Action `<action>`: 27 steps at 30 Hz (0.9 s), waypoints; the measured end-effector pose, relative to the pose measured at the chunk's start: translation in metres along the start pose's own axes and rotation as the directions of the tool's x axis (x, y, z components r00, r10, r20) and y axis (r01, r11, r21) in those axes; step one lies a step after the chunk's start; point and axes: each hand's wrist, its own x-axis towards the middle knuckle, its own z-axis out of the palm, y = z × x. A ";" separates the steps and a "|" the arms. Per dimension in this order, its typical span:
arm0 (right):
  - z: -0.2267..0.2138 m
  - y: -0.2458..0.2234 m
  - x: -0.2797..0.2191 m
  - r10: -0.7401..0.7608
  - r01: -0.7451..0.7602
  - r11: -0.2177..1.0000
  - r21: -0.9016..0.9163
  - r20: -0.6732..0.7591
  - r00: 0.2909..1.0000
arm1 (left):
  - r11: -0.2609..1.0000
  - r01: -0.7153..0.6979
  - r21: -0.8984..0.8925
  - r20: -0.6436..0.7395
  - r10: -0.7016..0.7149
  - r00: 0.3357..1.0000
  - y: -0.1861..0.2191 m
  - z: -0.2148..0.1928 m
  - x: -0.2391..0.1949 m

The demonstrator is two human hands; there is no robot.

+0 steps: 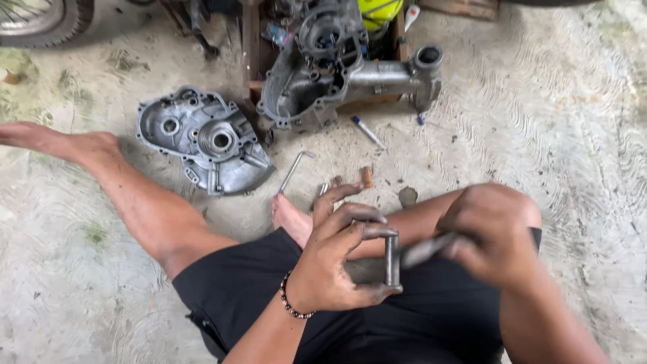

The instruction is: The person sits on the ground next to disassembled motorcycle engine crankcase halves and cleans a cylindrical metal part, repeatedly scrubbing and scraping it with a wire brush by hand, turning the part to work different surfaces.

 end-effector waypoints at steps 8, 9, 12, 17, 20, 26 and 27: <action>0.016 0.012 -0.010 0.076 -0.072 0.988 -0.136 0.022 0.997 | 0.999 0.030 0.042 -0.032 -0.029 0.999 -0.012 0.000 -0.002; 0.015 0.005 -0.007 0.012 -0.009 0.999 -0.035 0.089 0.996 | 0.997 0.025 0.076 -0.017 -0.024 1.000 -0.013 -0.002 -0.001; 0.013 0.007 -0.003 0.043 -0.045 0.999 0.016 0.102 0.994 | 0.991 0.036 0.132 0.001 -0.036 0.999 -0.008 -0.001 -0.003; 0.014 -0.013 0.011 -0.109 0.081 0.985 0.155 0.185 0.977 | 0.986 0.017 0.166 -0.012 -0.015 1.000 -0.007 -0.004 -0.001; 0.013 -0.003 0.011 0.005 -0.008 0.999 0.049 0.077 0.997 | 0.976 -0.021 0.218 -0.036 0.029 0.999 -0.005 -0.005 -0.004; 0.015 0.004 0.002 -0.096 0.081 0.994 0.078 0.218 0.971 | 0.976 -0.012 0.220 -0.066 0.027 0.997 0.002 -0.006 -0.003; 0.012 0.011 0.002 0.020 -0.016 0.999 -0.041 0.122 0.992 | 0.977 0.007 0.215 -0.029 -0.001 1.000 -0.002 -0.006 -0.008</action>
